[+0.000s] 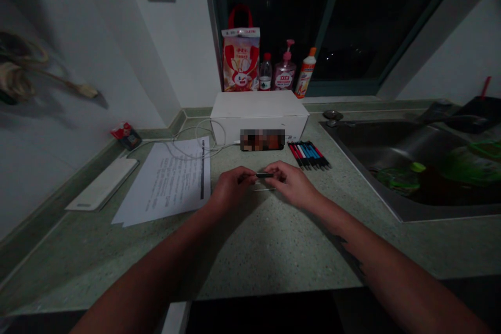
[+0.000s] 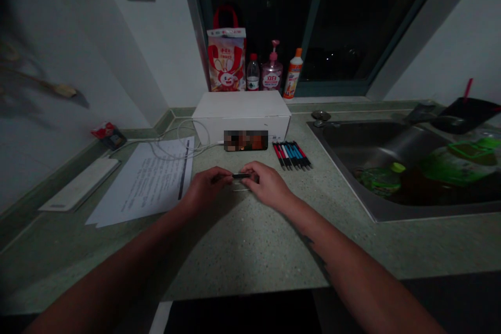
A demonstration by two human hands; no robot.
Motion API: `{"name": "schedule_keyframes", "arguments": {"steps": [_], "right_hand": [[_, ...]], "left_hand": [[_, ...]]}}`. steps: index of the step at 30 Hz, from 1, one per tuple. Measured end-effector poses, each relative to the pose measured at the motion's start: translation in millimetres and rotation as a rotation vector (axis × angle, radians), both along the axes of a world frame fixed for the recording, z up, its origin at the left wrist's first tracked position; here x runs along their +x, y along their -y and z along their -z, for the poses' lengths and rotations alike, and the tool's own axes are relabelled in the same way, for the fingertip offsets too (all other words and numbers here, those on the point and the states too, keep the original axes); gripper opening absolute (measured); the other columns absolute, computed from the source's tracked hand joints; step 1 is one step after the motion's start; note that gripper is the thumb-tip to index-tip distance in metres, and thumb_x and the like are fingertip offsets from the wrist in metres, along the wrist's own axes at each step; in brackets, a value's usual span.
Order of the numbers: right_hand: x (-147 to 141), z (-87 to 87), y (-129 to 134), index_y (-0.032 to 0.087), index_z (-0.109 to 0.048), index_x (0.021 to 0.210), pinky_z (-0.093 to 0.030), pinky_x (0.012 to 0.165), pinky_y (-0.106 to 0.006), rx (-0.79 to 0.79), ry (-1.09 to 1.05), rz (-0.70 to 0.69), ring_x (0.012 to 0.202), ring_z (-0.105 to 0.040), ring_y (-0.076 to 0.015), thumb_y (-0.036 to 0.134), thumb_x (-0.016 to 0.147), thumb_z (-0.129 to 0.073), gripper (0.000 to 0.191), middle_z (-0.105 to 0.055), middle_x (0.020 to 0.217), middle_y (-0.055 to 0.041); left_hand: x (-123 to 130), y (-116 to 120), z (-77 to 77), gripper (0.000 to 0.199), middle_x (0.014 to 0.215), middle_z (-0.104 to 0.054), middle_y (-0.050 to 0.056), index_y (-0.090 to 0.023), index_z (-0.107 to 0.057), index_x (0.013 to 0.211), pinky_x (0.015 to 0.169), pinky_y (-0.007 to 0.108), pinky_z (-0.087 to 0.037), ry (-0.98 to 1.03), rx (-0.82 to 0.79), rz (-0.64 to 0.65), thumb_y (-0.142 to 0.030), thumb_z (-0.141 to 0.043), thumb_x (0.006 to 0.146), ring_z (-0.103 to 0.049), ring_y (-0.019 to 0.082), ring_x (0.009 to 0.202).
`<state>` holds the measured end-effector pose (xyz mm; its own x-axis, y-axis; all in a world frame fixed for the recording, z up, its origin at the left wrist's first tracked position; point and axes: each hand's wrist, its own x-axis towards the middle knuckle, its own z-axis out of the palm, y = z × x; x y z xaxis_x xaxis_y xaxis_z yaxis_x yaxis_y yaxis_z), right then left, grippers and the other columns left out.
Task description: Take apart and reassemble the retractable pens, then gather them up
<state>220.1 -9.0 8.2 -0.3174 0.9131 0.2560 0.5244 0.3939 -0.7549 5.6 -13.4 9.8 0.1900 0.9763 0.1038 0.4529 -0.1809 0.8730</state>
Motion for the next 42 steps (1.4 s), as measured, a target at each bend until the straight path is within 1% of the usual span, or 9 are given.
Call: {"name": "schedule_keyframes", "arguments": {"steps": [2, 5, 7, 9, 13, 22, 30, 36, 42], "right_hand": [[-1, 0.8, 0, 0.020, -0.071, 0.109, -0.049, 0.072, -0.028, -0.015, 0.011, -0.017, 0.076, -0.066, -0.0165, 0.030, 0.092, -0.069, 0.019, -0.074, 0.090, -0.0030], [-2, 0.8, 1, 0.019, -0.073, 0.097, -0.048, 0.072, -0.029, -0.048, 0.045, -0.058, 0.073, -0.065, -0.0163, 0.029, 0.100, -0.058, 0.018, -0.072, 0.080, -0.0023], [-2, 0.7, 1, 0.019, -0.073, 0.101, -0.049, 0.074, -0.029, -0.023, 0.028, -0.051, 0.078, -0.067, -0.0167, 0.025, 0.095, -0.064, 0.012, -0.074, 0.089, -0.0040], [-2, 0.8, 1, 0.019, -0.072, 0.111, -0.049, 0.075, -0.029, -0.002, 0.015, -0.031, 0.082, -0.067, -0.0172, 0.024, 0.091, -0.071, 0.021, -0.075, 0.098, -0.0056], [-3, 1.5, 1, 0.020, -0.074, 0.104, -0.049, 0.075, -0.030, -0.032, 0.054, -0.069, 0.081, -0.067, -0.0171, 0.026, 0.099, -0.059, 0.017, -0.075, 0.089, -0.0041], [0, 0.5, -1, 0.020, -0.070, 0.095, -0.045, 0.073, -0.028, 0.068, 0.086, -0.004, 0.082, -0.063, -0.0168, 0.015, 0.087, -0.073, 0.009, -0.069, 0.091, -0.0025], [-5, 1.6, 7, 0.020, -0.074, 0.095, -0.045, 0.075, -0.028, 0.026, 0.301, -0.258, 0.085, -0.063, -0.0169, 0.014, 0.085, -0.078, 0.012, -0.067, 0.089, -0.0026], [-5, 0.3, 8, 0.020, -0.074, 0.097, -0.045, 0.073, -0.029, -0.012, 0.343, -0.294, 0.083, -0.063, -0.0173, 0.016, 0.083, -0.080, 0.016, -0.068, 0.089, -0.0025], [-3, -6.9, 9, 0.022, -0.074, 0.097, -0.047, 0.075, -0.031, 0.009, 0.349, -0.283, 0.085, -0.063, -0.0192, 0.016, 0.081, -0.082, 0.019, -0.068, 0.089, -0.0026]], "left_hand": [[0, 0, 2.0, 0.016, 0.085, -0.078, 0.006, -0.018, -0.076, 0.091, 0.077, 0.034, -0.055, -0.002, 0.007, 0.007, -0.031, -0.067, 0.087, -0.071, 0.022, 0.079], [1, 0, 3.9, 0.015, 0.087, -0.079, 0.006, -0.019, -0.076, 0.093, 0.077, 0.033, -0.055, -0.005, 0.012, 0.026, -0.029, -0.067, 0.088, -0.072, 0.021, 0.080], [2, 0, 3.8, 0.013, 0.087, -0.079, 0.006, -0.020, -0.076, 0.092, 0.076, 0.033, -0.055, -0.003, 0.004, 0.028, -0.028, -0.067, 0.087, -0.072, 0.022, 0.081], [2, 0, 3.1, 0.013, 0.087, -0.080, 0.006, -0.019, -0.075, 0.091, 0.076, 0.034, -0.055, 0.000, 0.000, 0.028, -0.028, -0.067, 0.087, -0.073, 0.023, 0.081], [2, 2, 1.9, 0.016, 0.089, -0.080, 0.007, -0.020, -0.075, 0.094, 0.079, 0.037, -0.055, -0.009, 0.006, 0.038, -0.032, -0.066, 0.088, -0.073, 0.024, 0.083], [0, -2, 1.9, 0.013, 0.086, -0.078, 0.005, -0.020, -0.073, 0.091, 0.079, 0.035, -0.056, -0.025, 0.023, -0.009, -0.029, -0.064, 0.087, -0.072, 0.022, 0.081], [-20, -13, 5.4, 0.018, 0.096, -0.073, 0.010, -0.020, -0.075, 0.088, 0.088, 0.039, -0.051, -0.398, 0.214, -0.088, -0.019, -0.057, 0.089, -0.067, 0.027, 0.094], [-21, -11, 8.1, 0.023, 0.094, -0.070, 0.012, -0.021, -0.076, 0.086, 0.081, 0.037, -0.049, -0.565, 0.177, -0.016, -0.012, -0.054, 0.087, -0.065, 0.027, 0.089], [-20, -10, 9.7, 0.026, 0.099, -0.070, 0.013, -0.020, -0.077, 0.097, 0.083, 0.039, -0.049, -0.583, 0.177, 0.006, -0.010, -0.055, 0.087, -0.066, 0.029, 0.092]]}}
